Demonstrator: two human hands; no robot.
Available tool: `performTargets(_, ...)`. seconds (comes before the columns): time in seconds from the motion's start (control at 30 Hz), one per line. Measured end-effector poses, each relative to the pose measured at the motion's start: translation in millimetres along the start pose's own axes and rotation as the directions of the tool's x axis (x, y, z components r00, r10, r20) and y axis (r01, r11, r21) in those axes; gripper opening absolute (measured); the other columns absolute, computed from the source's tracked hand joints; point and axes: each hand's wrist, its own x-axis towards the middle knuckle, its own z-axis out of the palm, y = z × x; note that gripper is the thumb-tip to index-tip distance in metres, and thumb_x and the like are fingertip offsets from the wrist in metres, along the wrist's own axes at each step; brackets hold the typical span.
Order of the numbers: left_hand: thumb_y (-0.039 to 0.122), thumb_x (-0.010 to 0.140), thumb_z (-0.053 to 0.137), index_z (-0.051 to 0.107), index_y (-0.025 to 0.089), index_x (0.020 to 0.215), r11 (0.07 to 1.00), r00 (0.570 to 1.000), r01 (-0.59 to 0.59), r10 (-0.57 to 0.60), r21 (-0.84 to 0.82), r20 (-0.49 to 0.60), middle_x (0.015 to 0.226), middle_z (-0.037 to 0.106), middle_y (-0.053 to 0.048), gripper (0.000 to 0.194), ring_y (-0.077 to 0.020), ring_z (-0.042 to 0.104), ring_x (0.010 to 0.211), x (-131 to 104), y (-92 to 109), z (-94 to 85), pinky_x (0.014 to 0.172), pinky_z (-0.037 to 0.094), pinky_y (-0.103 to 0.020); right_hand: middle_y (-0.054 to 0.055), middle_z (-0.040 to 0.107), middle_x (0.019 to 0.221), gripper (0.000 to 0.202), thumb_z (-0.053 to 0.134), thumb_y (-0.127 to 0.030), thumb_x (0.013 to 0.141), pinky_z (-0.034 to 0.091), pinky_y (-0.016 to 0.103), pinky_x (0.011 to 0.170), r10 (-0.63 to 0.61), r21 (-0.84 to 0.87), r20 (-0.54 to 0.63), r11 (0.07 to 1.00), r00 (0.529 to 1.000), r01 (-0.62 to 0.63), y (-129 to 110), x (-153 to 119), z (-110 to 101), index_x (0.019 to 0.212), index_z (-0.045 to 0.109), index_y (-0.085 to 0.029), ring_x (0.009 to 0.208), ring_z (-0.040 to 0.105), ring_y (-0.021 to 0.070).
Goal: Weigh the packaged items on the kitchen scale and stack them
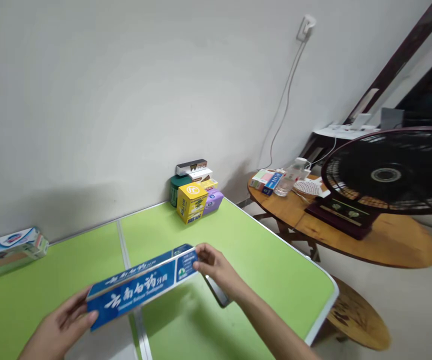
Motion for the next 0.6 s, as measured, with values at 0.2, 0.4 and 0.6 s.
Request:
performTargets(0.2,0.048,0.053,0.077,0.055,0.01,0.12,0.999,0.971,-0.039,0.044,-0.026,0.236,0.122,0.062,-0.015,0.081,-0.0328,0.057,0.114,28,64,75.4,0.097,0.047,-0.044,0.003,0.062,0.087,0.037,0.074,-0.041,0.066,0.046,0.033,0.075,-0.064,-0.022,-0.123,0.998,0.99,0.062,-4,0,-65,0.09,0.055,-0.019,0.081,0.059,0.0185)
performTargets(0.4,0.035,0.056,0.078,0.053,0.012,0.119,0.998,0.973,-0.01,0.024,-0.062,0.231,0.13,0.056,-0.016,0.071,-0.0311,0.052,0.12,60,63,94.0,0.099,0.046,-0.04,0.004,0.063,0.091,0.039,0.072,-0.038,0.066,0.047,0.033,0.073,-0.092,-0.033,-0.098,0.995,0.991,0.09,22,39,-82,0.096,0.056,-0.019,0.078,0.058,0.0173)
performTargets(0.6,0.027,0.068,0.072,0.055,0.015,0.115,0.997,0.993,-0.068,0.07,-0.022,0.097,0.125,0.06,-0.013,0.051,-0.0288,0.052,0.12,95,51,79.8,0.102,0.043,-0.042,0.006,0.063,0.104,0.041,0.06,-0.026,0.068,0.046,0.031,0.066,-0.115,-0.168,-0.115,0.981,0.987,0.095,39,107,-52,0.108,0.055,-0.019,0.063,0.052,0.0124)
